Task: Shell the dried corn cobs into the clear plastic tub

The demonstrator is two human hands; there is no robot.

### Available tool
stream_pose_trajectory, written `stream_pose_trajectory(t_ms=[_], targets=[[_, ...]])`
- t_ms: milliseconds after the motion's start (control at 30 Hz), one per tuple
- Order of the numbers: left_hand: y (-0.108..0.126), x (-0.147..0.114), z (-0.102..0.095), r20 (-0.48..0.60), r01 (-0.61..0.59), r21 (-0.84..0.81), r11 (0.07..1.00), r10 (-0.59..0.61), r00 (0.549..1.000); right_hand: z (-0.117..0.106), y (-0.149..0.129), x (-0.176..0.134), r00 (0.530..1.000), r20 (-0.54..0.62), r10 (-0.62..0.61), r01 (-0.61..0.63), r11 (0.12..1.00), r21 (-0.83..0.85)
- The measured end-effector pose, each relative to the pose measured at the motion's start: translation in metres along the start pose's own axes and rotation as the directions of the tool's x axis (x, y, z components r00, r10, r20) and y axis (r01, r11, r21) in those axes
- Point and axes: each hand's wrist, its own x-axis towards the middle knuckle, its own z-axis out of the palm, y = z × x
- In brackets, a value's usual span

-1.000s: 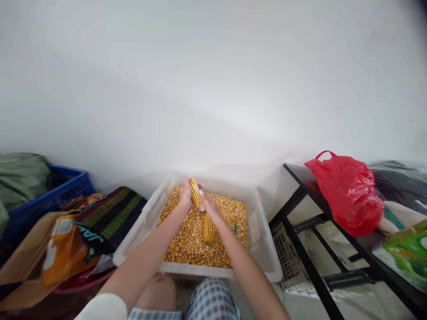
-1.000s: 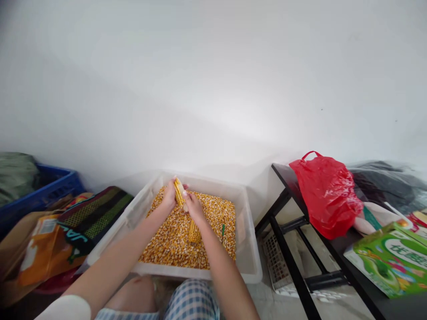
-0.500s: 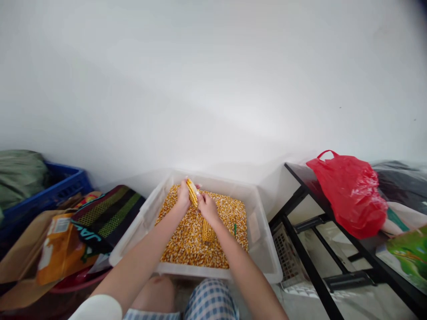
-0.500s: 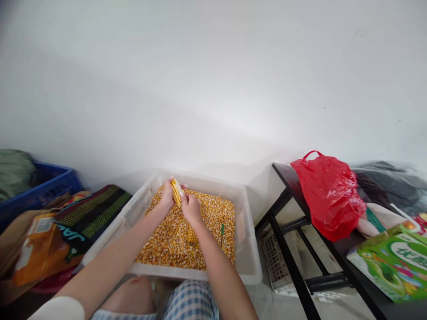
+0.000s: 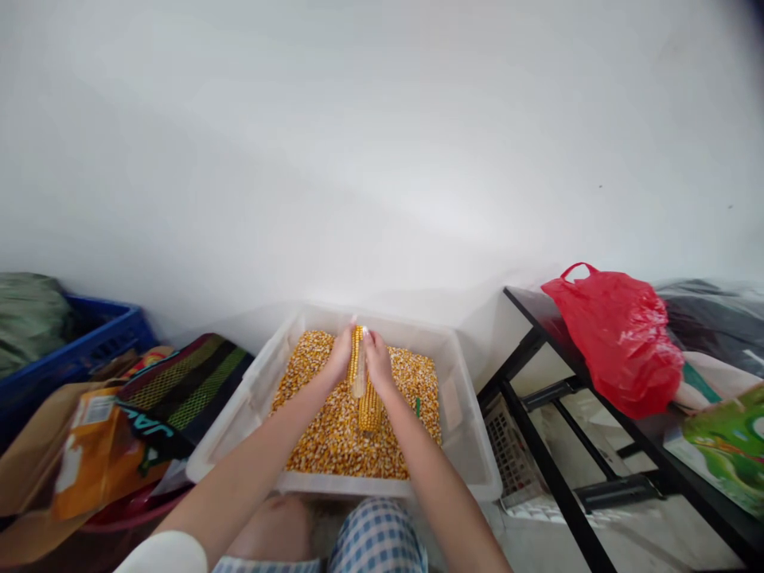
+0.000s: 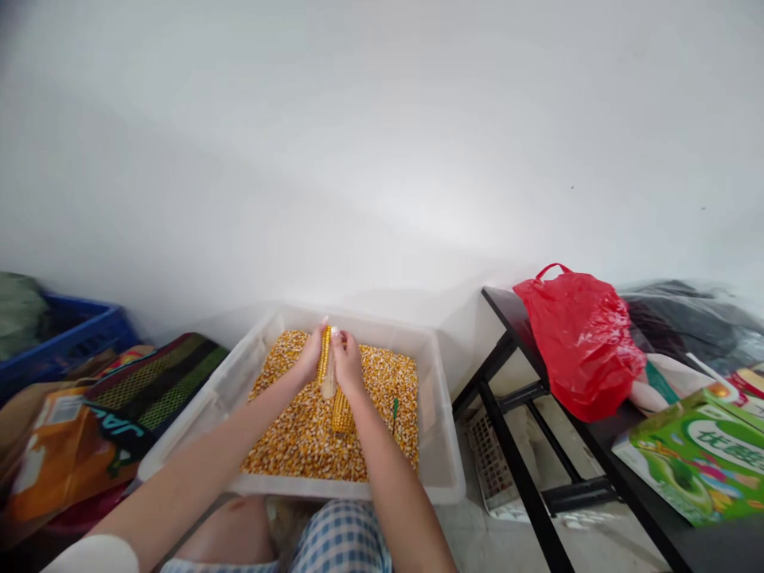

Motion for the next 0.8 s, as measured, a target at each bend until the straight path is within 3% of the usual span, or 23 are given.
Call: stream_pose_trajectory(t_ms=[133,267,500,633,700,800], targets=[[-0.007,-0.008,0.006,0.083,-0.158,0.166,0.973,0.146,0.986,0.002,-0.001,-0.004,0.999,-0.032,0.015,-0.016,0.999,-0.029],[-0.009,-0.010,0.006,0.123,-0.222,0.231,0.947,0.198,0.972,0.002,-0.002,-0.006,0.995,-0.097,0.025,-0.034,0.996,-0.086],[-0.007,-0.012,0.005,0.087,-0.206,0.265,0.942,0.189,0.978,0.006,0.007,-0.004,0.985,-0.174,0.023,-0.050,0.987,-0.154],[-0.008,-0.012,0.007,0.122,-0.084,0.182,0.980,0.062,0.991,0.001,0.017,0.005,0.942,-0.263,0.208,-0.219,0.976,-0.014],[-0.009,-0.012,0.009,0.159,-0.029,0.145,0.989,0.006,0.987,-0.002,0.019,0.008,0.943,-0.223,0.246,-0.230,0.969,0.095],[-0.010,-0.010,0.010,0.150,-0.109,0.194,0.975,0.081,0.985,-0.004,0.015,0.009,0.978,-0.133,0.158,-0.141,0.981,0.132]])
